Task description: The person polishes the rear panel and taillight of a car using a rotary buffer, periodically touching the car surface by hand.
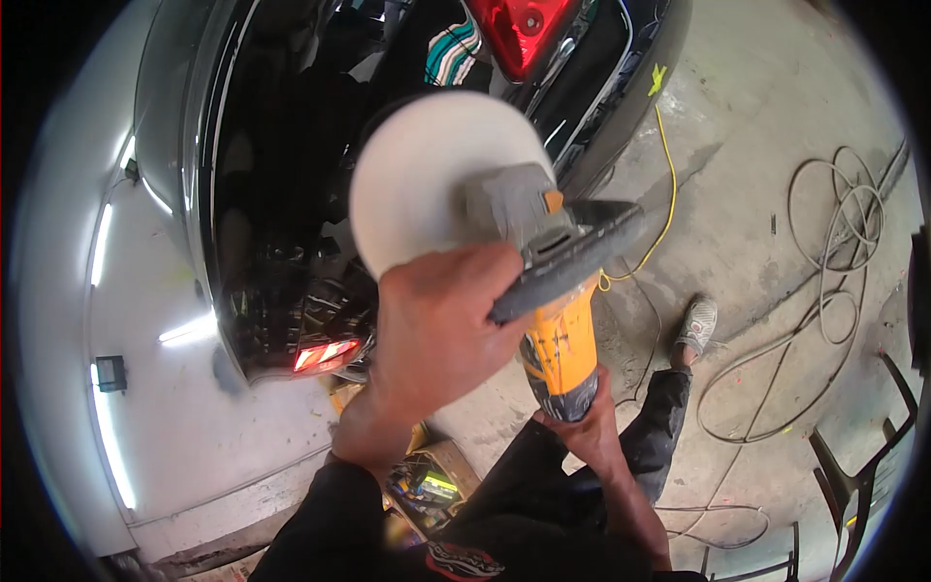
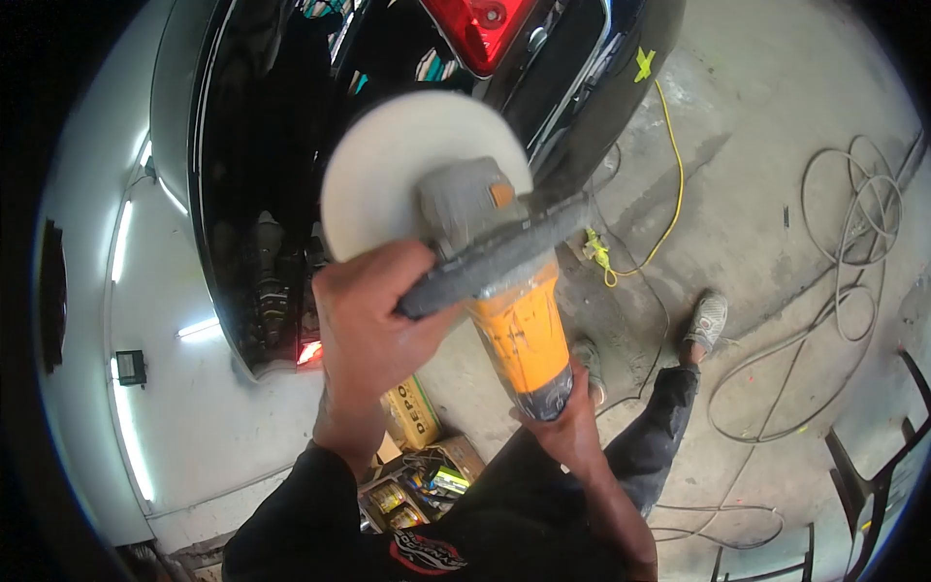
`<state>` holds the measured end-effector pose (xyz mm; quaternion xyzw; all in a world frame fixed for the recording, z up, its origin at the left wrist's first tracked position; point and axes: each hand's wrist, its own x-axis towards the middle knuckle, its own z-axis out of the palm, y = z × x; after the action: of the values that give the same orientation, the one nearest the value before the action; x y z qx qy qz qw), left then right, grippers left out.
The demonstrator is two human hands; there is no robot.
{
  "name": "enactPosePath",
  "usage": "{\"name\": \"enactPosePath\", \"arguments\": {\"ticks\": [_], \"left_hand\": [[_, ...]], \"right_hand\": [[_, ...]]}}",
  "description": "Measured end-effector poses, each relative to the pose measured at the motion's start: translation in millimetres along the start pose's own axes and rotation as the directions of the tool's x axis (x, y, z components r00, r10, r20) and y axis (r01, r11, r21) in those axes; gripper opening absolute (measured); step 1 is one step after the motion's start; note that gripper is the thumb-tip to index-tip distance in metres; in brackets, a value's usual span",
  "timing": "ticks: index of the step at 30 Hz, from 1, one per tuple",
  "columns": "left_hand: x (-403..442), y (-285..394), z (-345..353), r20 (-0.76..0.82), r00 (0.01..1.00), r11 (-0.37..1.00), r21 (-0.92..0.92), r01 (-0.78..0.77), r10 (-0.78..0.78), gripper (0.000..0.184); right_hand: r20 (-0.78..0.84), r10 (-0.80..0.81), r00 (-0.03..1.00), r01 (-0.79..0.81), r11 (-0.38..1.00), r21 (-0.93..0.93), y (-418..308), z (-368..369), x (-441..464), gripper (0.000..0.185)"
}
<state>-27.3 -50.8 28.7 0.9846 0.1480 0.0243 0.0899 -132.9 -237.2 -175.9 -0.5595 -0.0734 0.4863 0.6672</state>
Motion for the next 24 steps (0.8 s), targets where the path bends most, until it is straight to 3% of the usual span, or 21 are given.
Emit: {"name": "enactPosePath", "arguments": {"ticks": [8,17,20,24], "left_hand": [[-24,12,2,0.203,0.979,0.993,0.122,0.000,-0.025,0.023],[-3,30,17,0.221,0.974,0.985,0.154,-0.083,0.047,0.025],[7,35,17,0.355,0.928,0.957,0.212,-0.196,0.111,0.021],[21,47,26,0.412,0.900,0.927,0.262,-0.267,0.142,0.019]], "right_hand": [[0.134,0.135,0.982,-0.149,0.984,0.100,25,29,-18,0.099],[0.118,0.095,0.988,-0.128,0.941,0.313,33,37,-2,0.091],[0.101,0.045,0.994,-0.080,0.920,0.383,19,41,1,0.088],[0.175,0.062,0.983,-0.135,0.887,0.441,9,42,-3,0.084]]}}
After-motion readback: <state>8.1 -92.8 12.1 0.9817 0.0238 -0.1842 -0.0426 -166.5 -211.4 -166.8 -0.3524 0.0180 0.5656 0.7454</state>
